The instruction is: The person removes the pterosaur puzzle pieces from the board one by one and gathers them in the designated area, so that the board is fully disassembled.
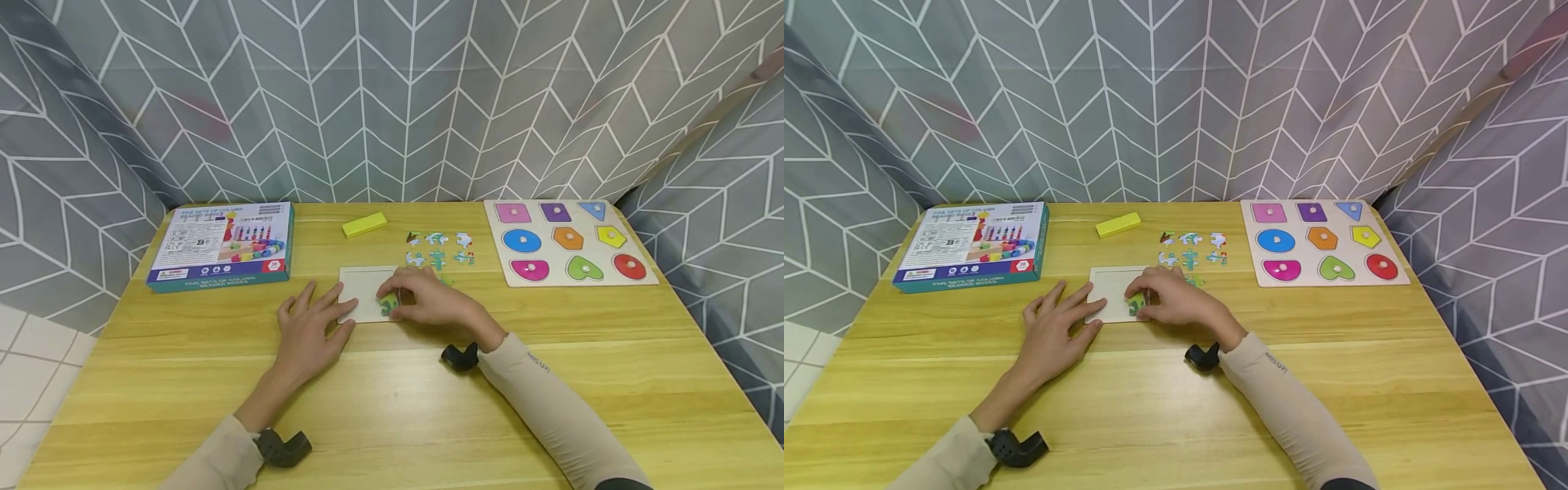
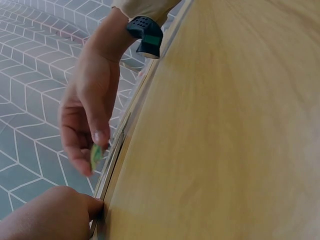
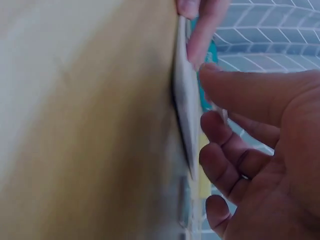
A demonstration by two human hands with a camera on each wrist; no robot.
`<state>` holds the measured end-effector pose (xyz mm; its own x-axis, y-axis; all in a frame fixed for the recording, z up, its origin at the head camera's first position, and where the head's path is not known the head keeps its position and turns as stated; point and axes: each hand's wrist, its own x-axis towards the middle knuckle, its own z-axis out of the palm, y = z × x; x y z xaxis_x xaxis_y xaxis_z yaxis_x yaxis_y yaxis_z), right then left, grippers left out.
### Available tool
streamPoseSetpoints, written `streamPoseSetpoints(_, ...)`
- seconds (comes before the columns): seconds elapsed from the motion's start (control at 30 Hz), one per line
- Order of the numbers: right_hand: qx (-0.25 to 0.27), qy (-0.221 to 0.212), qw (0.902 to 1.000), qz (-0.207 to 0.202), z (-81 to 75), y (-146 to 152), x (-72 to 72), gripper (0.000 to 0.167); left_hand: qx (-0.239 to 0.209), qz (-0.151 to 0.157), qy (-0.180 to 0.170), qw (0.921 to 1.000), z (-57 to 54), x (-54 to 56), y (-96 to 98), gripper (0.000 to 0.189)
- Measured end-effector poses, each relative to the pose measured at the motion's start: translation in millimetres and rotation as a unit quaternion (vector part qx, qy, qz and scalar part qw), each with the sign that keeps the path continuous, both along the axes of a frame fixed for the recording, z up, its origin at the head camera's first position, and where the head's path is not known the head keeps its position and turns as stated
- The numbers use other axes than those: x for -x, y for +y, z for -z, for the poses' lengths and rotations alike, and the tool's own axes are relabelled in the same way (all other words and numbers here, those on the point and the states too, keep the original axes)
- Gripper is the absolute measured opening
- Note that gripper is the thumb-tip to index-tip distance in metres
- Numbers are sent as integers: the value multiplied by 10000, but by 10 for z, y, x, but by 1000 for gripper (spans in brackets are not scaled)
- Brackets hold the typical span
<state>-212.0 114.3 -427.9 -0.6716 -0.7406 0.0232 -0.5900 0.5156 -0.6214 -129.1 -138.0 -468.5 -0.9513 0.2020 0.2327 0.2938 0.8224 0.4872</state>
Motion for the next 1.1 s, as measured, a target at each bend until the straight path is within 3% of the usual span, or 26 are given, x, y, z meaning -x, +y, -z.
streamPoseSetpoints(0.3, 680, -217, 9974, 90, -182, 316, 192, 32, -73, -10, 51, 10000, 6, -4, -12, 35)
streamPoseSetpoints(0.7, 282, -457, 9951, 828, -341, 811, 348, 31, -84, -8, 57, 9999, 24, 2, -23, 35)
streamPoseSetpoints(0.87, 311, -487, 9942, 906, -332, 871, 361, 30, -76, -11, 52, 10000, 32, 4, -25, 35)
streamPoseSetpoints(1.1, 172, -343, 9935, 1073, -208, 1044, 293, 33, -85, 10, 1, 10000, 26, -2, -6, 35)
